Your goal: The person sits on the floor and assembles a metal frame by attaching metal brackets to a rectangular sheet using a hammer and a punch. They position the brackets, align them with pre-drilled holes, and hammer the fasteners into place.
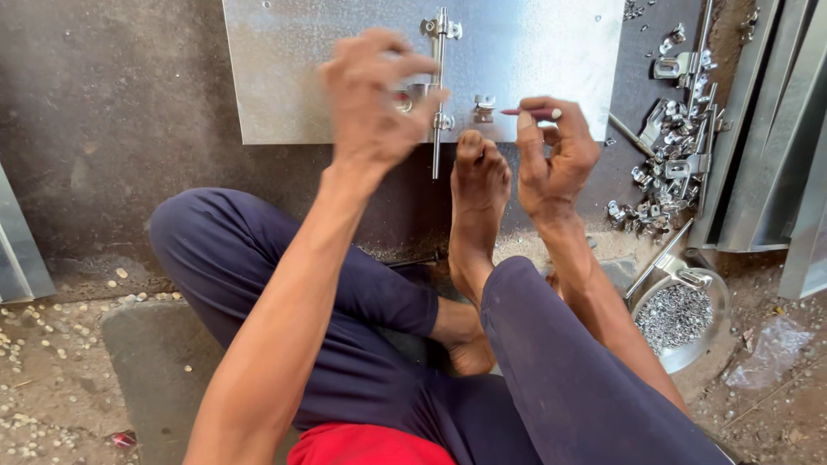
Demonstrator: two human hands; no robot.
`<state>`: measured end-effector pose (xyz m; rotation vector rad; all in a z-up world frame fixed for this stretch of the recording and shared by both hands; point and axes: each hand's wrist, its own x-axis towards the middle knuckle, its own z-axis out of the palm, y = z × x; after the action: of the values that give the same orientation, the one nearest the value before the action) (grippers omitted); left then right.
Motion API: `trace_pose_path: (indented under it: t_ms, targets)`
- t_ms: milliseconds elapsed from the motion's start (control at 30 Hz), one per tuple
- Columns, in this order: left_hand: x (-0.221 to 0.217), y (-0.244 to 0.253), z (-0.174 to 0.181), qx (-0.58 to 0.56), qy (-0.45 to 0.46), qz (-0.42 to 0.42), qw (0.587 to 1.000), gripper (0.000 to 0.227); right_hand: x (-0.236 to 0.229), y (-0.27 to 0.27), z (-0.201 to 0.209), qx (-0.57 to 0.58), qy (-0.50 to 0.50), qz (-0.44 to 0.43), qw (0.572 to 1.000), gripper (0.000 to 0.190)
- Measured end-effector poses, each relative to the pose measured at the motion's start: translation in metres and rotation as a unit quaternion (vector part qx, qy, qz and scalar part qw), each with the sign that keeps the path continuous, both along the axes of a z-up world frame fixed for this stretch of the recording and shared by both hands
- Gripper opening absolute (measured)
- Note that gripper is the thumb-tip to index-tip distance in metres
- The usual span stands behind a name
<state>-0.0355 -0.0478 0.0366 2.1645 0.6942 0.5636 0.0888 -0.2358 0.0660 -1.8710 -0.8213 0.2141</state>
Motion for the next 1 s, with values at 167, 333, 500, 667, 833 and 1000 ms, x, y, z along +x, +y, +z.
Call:
trace_pose_path:
  t_ms: [167,333,500,667,833,1000]
  targets:
    - [0.025,-0.024,-0.011,0.094,0.007,-0.078,0.992,0.039,-0.004,-0.014,-0.016,-0.032,-0.129,0.033,0.991,0.010]
    - [0.031,-0.028,-0.020,0.115,0.013,-0.067,0.991,0.038,-0.001,-0.011,-0.017,-0.048,-0.140,0.061,0.987,0.013]
    - [0.034,-0.029,-0.016,0.107,0.015,-0.061,0.992,0.032,-0.003,-0.011,-0.012,-0.063,-0.140,0.084,0.985,0.013]
    - [0.033,-0.028,-0.012,0.088,0.014,-0.061,0.994,0.033,0.001,-0.014,-0.016,-0.075,-0.152,0.098,0.981,0.015]
    - [0.035,-0.029,-0.013,0.090,0.022,-0.057,0.994,0.034,0.017,-0.007,-0.024,-0.055,-0.143,0.067,0.986,0.011]
    - [0.035,-0.030,-0.015,0.093,0.027,-0.057,0.994,0.033,0.014,-0.002,-0.022,-0.070,-0.149,0.094,0.982,0.015]
